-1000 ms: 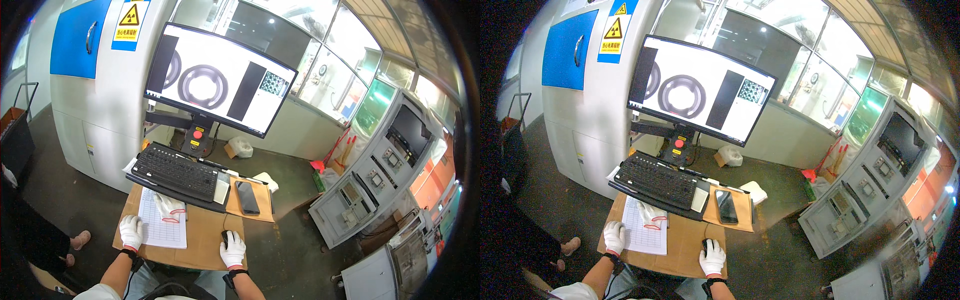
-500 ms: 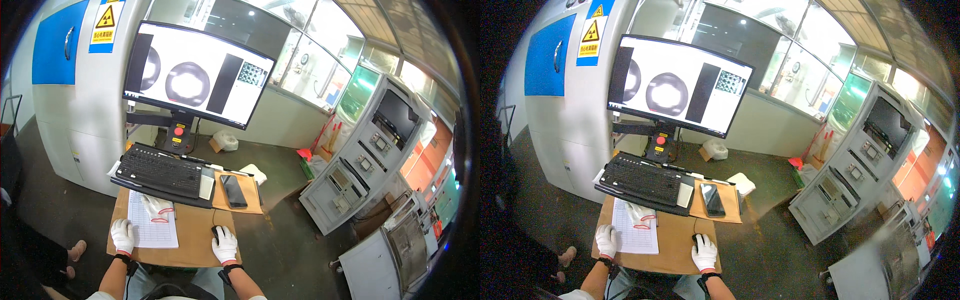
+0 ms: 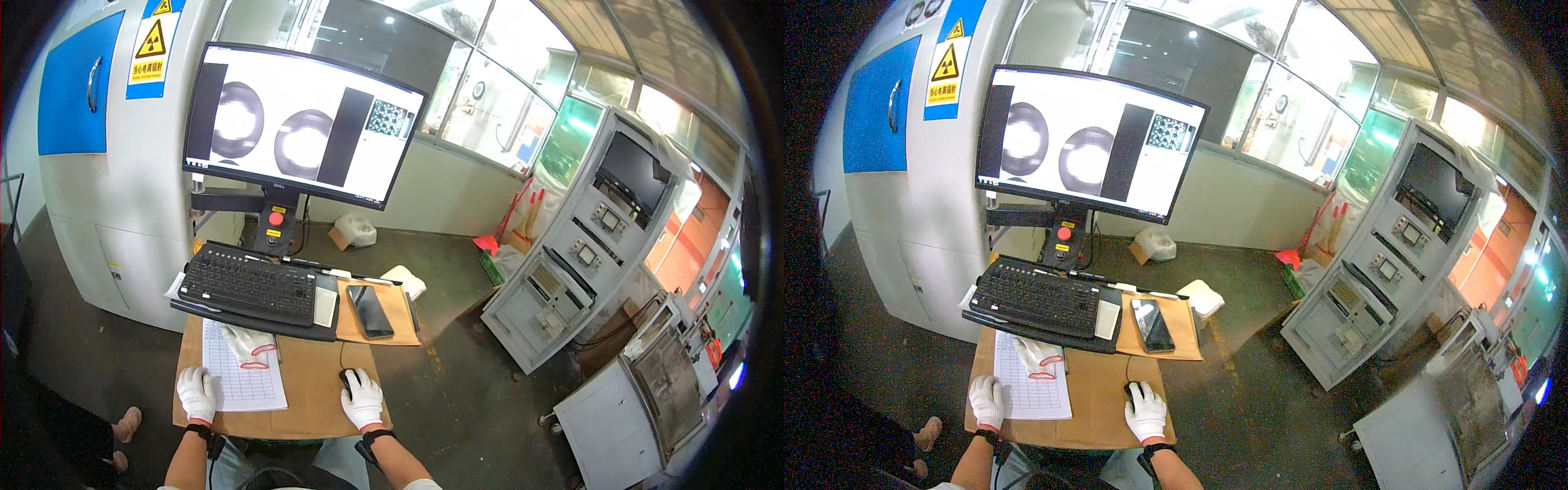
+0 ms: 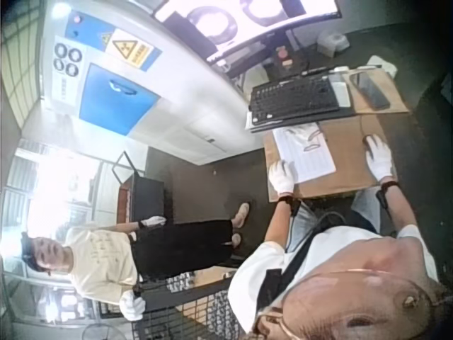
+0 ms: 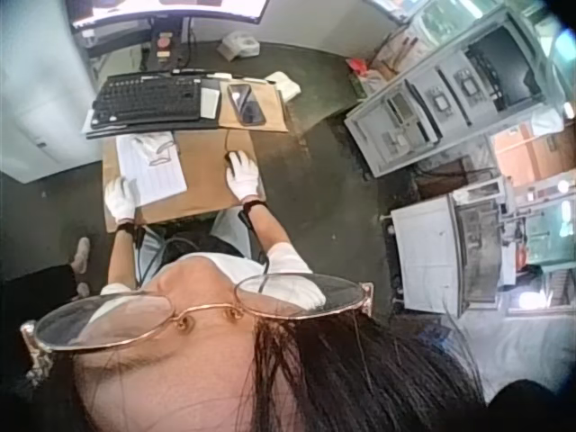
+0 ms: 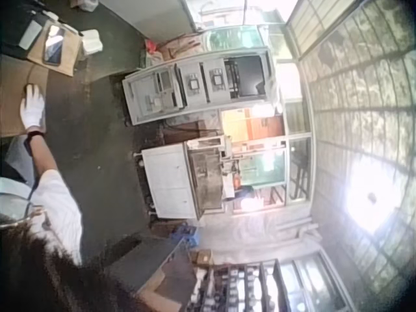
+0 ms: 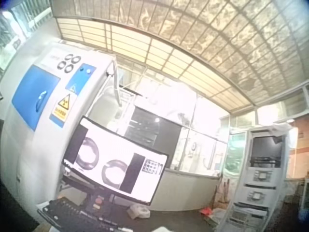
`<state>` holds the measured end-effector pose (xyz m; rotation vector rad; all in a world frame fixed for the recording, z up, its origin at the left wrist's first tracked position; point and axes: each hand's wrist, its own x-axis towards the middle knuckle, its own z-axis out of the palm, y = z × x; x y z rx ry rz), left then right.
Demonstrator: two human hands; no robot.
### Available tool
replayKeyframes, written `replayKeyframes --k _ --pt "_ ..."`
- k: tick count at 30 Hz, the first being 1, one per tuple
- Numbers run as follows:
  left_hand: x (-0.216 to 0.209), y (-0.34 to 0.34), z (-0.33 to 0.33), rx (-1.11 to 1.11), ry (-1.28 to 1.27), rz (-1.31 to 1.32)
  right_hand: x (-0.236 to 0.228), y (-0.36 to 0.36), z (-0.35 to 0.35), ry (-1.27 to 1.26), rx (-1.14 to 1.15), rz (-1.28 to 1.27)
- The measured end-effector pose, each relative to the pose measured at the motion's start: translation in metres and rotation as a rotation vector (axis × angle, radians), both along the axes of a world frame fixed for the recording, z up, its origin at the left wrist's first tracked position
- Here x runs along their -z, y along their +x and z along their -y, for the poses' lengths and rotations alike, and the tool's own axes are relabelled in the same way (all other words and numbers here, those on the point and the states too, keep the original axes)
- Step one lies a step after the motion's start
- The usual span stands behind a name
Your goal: Monitoring an industrial quality control or inspection process using a computer monitor and keyboard while seated at a station.
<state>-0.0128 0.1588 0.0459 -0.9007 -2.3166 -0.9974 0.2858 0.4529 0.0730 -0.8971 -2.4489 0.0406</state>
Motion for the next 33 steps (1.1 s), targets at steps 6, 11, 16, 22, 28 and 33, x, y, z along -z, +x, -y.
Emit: replayKeyframes --k 6,11,16,22,28,33 --pt "0.001 -0.001 0.0 0.006 -0.004 -0.006 -0.001 0.0 0.0 0.032 -0.015 -0.011" --pt "-0.002 0.001 0.0 0.01 -0.003 -0.001 -0.001 -0.001 0.0 0.067 -0.026 -0.031" --pt "0.004 0.0 -0.001 0.001 0.004 0.003 -0.003 0.0 0.0 0.028 -0.021 -0.006" --pt "0.004 -0.002 0.0 0.006 -0.025 0.028 -0.002 0.0 0.001 0.014 -0.012 -0.005" --pt "0.003 0.0 0.001 -0.026 -0.02 0.03 -0.002 -0.001 0.0 -0.007 -0.039 -0.019" --pt "-0.008 0.005 0.001 -0.001 -0.011 0.04 -0.007 -0.001 0.002 -0.019 -0.029 0.009"
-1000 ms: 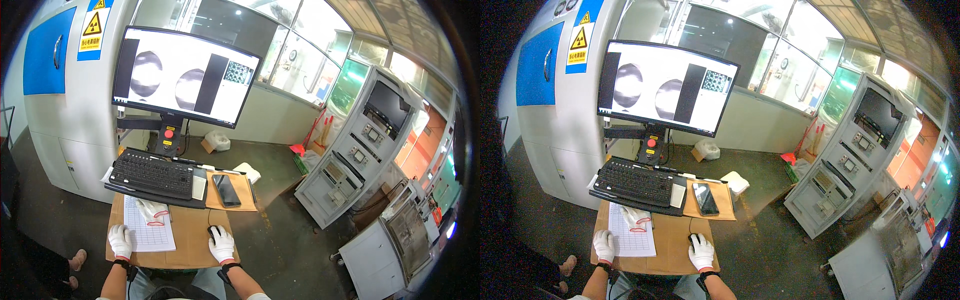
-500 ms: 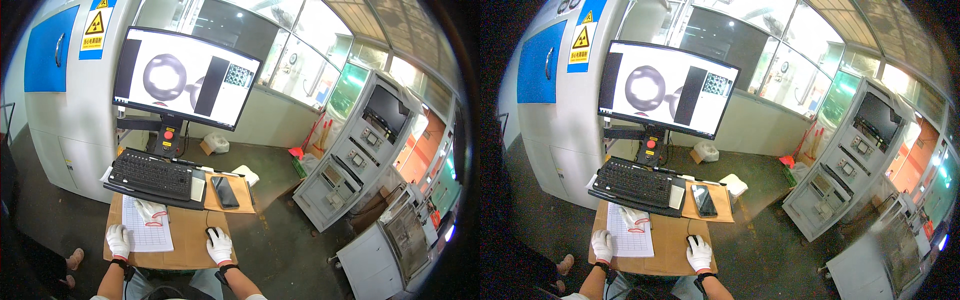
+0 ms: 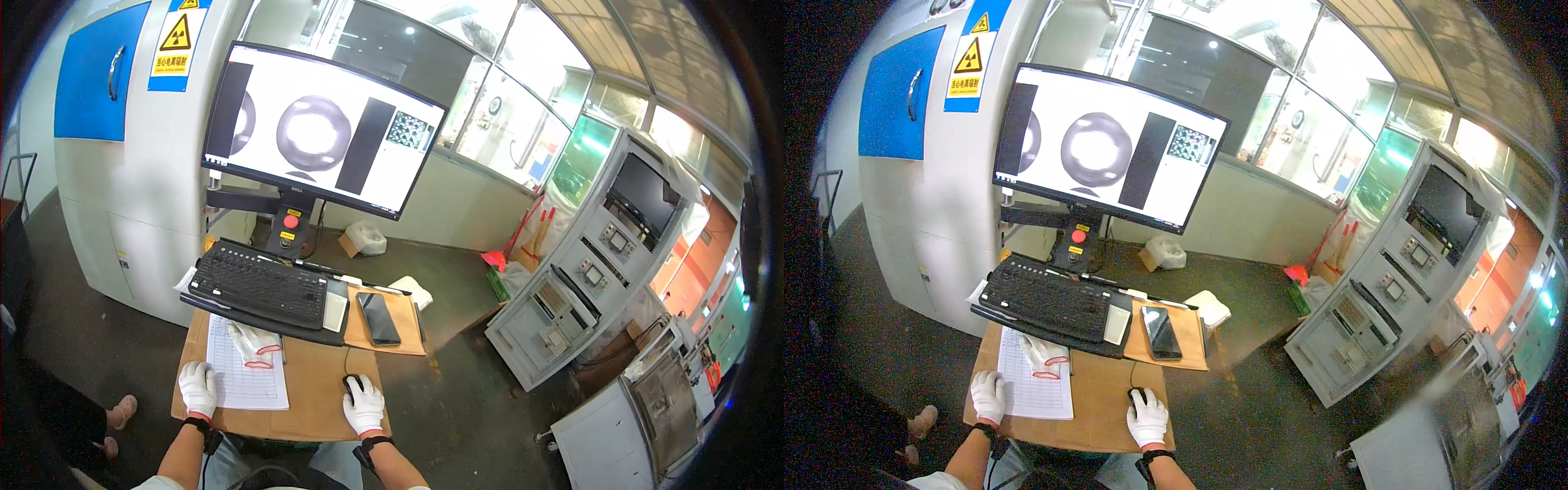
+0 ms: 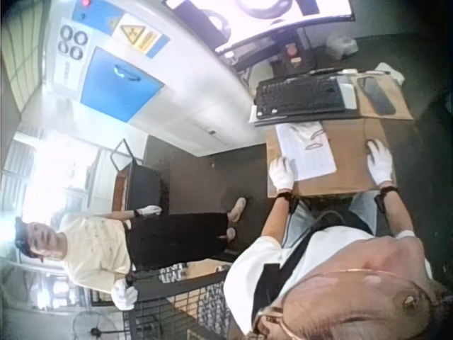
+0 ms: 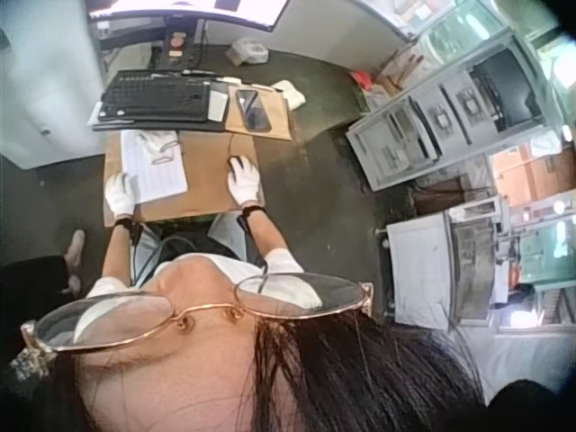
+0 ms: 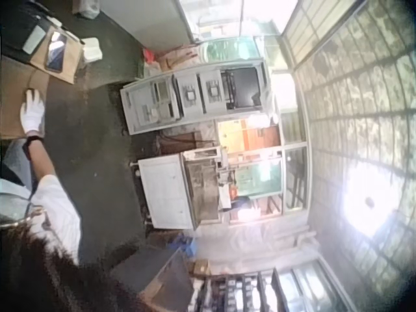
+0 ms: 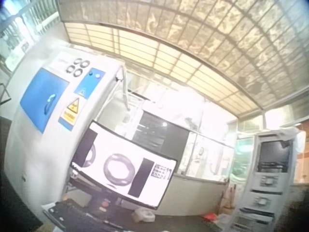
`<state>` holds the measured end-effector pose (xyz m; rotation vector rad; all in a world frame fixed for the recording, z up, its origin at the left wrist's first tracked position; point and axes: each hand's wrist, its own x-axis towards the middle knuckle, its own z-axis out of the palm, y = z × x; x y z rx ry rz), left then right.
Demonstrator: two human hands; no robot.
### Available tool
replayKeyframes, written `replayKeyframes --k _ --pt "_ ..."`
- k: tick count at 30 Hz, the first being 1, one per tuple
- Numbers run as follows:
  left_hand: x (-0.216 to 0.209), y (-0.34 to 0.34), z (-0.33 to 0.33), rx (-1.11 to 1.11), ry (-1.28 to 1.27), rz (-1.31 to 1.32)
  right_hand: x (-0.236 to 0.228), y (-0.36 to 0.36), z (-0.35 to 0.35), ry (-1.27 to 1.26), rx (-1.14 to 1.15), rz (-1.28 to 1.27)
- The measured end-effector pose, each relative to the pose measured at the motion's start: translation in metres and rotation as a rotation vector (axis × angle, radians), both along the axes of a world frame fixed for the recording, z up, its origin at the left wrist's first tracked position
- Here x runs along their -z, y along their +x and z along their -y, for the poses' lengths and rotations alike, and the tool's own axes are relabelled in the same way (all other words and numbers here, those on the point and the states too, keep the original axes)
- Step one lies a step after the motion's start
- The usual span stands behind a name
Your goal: Monitoring an industrial quality control or inspection process using a computer monitor and keyboard while seated at a station.
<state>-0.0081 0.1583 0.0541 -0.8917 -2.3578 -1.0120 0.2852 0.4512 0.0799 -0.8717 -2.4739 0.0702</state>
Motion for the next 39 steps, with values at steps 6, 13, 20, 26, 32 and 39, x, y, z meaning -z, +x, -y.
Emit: replayKeyframes --k 6,13,20,26,32,39 --pt "0.002 -0.001 -0.003 -0.018 0.021 -0.044 0.0 0.001 0.001 -0.004 0.012 -0.02" --pt "0.007 -0.001 -0.003 -0.048 0.025 -0.06 -0.003 0.0 0.002 0.004 0.0 -0.017" --pt "0.003 -0.001 -0.001 -0.028 0.009 0.003 0.001 0.0 0.001 -0.002 0.007 -0.017" --pt "0.008 -0.002 -0.002 -0.04 0.03 -0.057 -0.001 0.0 0.001 -0.016 0.004 -0.016" --pt "0.0 0.001 -0.001 -0.007 0.016 0.003 0.0 0.0 0.0 -0.012 0.01 -0.011" --pt "0.001 0.001 -0.002 -0.024 0.018 -0.036 0.0 0.001 0.001 0.005 0.016 -0.007"
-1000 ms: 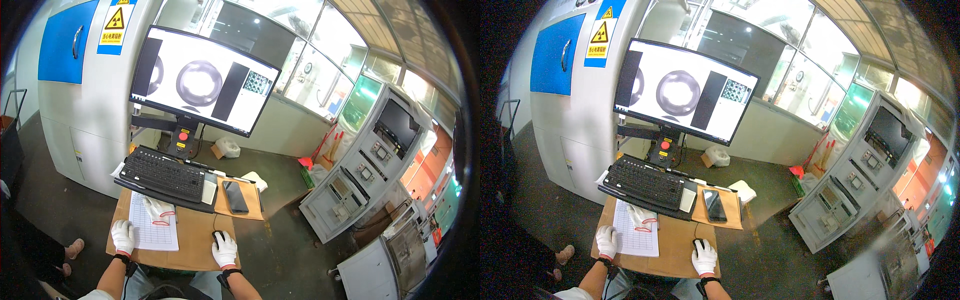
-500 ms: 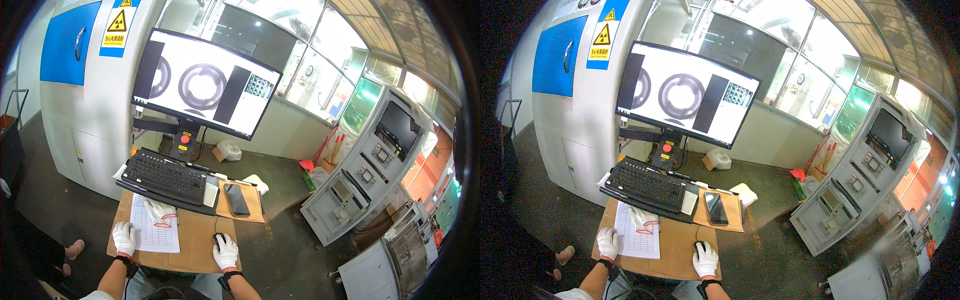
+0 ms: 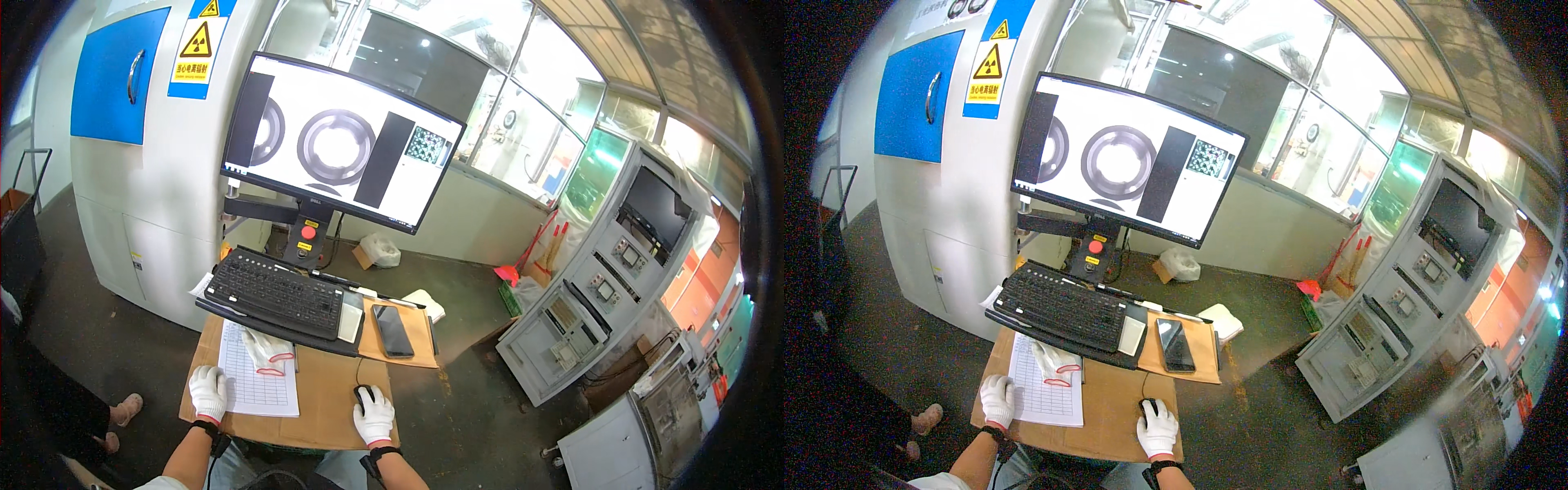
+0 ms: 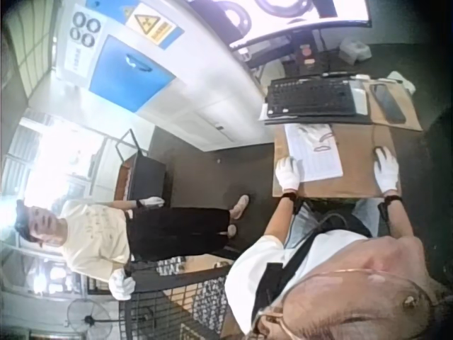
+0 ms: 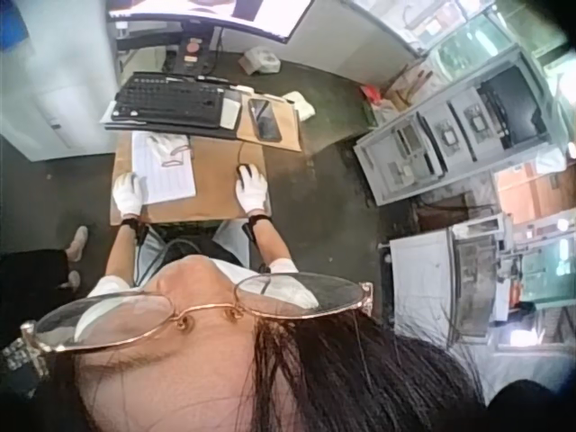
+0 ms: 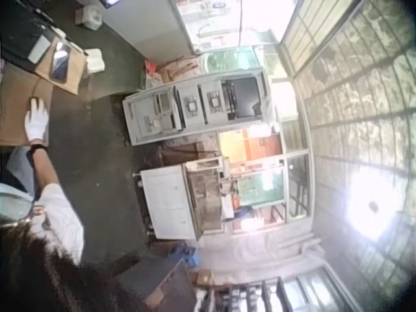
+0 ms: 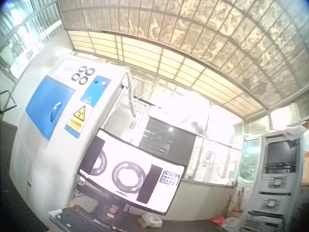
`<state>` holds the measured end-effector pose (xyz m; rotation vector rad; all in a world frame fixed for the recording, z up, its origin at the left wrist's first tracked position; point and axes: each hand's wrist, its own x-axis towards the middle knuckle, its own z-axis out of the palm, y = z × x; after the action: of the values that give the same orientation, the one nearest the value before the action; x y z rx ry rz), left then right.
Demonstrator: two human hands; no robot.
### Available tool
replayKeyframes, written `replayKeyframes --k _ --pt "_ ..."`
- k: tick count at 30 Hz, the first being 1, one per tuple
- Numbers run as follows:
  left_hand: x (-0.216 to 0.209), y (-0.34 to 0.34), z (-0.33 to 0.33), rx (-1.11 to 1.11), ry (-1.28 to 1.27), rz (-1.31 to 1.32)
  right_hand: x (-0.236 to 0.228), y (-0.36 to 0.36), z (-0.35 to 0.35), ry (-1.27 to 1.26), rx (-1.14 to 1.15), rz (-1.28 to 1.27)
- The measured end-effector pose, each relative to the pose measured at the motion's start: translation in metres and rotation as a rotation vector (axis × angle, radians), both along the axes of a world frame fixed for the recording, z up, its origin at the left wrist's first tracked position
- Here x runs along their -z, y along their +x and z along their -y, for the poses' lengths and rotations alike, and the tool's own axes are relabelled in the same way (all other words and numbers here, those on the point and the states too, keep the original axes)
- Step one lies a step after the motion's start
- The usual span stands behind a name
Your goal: Monitoring an industrial quality control or inspection process using a computer monitor and keyboard while seated at a station.
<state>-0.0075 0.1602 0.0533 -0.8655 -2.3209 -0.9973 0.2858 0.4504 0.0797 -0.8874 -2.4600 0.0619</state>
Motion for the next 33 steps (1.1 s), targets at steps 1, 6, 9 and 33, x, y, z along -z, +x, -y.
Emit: replayKeyframes --k 1,6,9,33 --pt "0.0 0.0 0.0 -0.005 -0.008 -0.006 0.0 0.0 0.0 0.0 -0.001 0.0" --pt "0.006 -0.002 0.001 -0.001 -0.021 0.003 0.0 0.0 0.0 0.011 -0.004 -0.003" --pt "0.007 -0.002 0.001 -0.011 -0.026 -0.009 0.0 0.0 0.0 0.017 -0.005 -0.002" --pt "0.01 -0.003 0.002 0.013 -0.02 -0.006 0.002 0.001 -0.002 0.05 -0.019 -0.033"
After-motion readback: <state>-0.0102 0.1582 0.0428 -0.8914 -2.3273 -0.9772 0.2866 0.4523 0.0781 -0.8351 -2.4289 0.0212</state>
